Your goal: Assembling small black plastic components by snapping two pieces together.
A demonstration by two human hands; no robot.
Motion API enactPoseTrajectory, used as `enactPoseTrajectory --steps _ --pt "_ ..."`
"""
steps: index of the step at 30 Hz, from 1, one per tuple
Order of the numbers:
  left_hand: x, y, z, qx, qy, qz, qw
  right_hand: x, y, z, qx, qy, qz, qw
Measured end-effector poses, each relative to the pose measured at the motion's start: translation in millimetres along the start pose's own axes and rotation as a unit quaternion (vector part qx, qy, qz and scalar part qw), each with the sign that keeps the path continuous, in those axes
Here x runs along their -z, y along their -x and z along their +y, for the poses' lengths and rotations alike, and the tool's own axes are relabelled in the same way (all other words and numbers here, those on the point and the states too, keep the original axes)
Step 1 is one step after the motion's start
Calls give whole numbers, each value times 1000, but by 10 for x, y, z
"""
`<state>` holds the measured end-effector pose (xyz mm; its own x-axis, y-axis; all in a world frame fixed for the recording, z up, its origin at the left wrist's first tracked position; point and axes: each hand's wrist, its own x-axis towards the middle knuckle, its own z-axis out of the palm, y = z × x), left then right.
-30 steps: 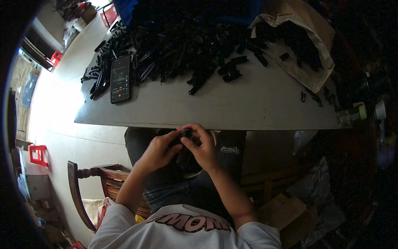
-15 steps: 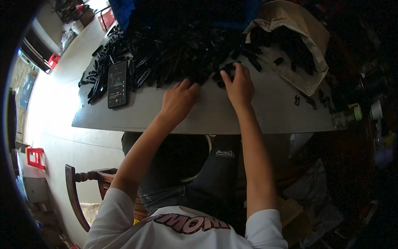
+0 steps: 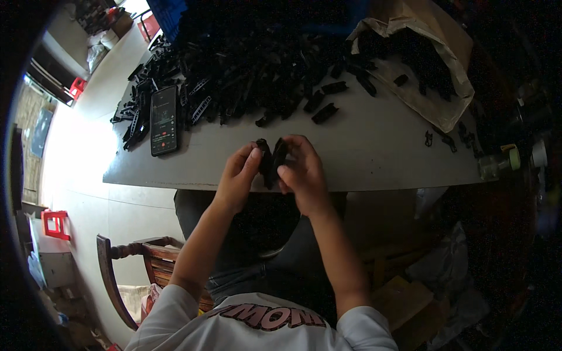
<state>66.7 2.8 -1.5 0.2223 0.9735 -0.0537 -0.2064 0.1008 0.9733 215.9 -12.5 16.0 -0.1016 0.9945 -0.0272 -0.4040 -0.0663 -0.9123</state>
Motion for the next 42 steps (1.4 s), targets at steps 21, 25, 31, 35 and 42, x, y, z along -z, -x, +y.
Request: enactPoseTrajectory --steps 21,25,31,35,42 --pt "-150 384 322 -8 -229 -195 954 71 317 101 44 -91 -34 994" --pt "-185 150 130 -100 -228 -148 957 204 125 75 34 -99 -18 994" --pt "-210 -609 243 -54 -573 33 817 707 -571 -191 254 548 120 788" --pt "-192 -789 27 -79 -634 97 763 738 -588 -106 236 691 64 681" --pt "14 -681 -43 -76 -602 126 785 539 -478 -320 119 736 31 666"
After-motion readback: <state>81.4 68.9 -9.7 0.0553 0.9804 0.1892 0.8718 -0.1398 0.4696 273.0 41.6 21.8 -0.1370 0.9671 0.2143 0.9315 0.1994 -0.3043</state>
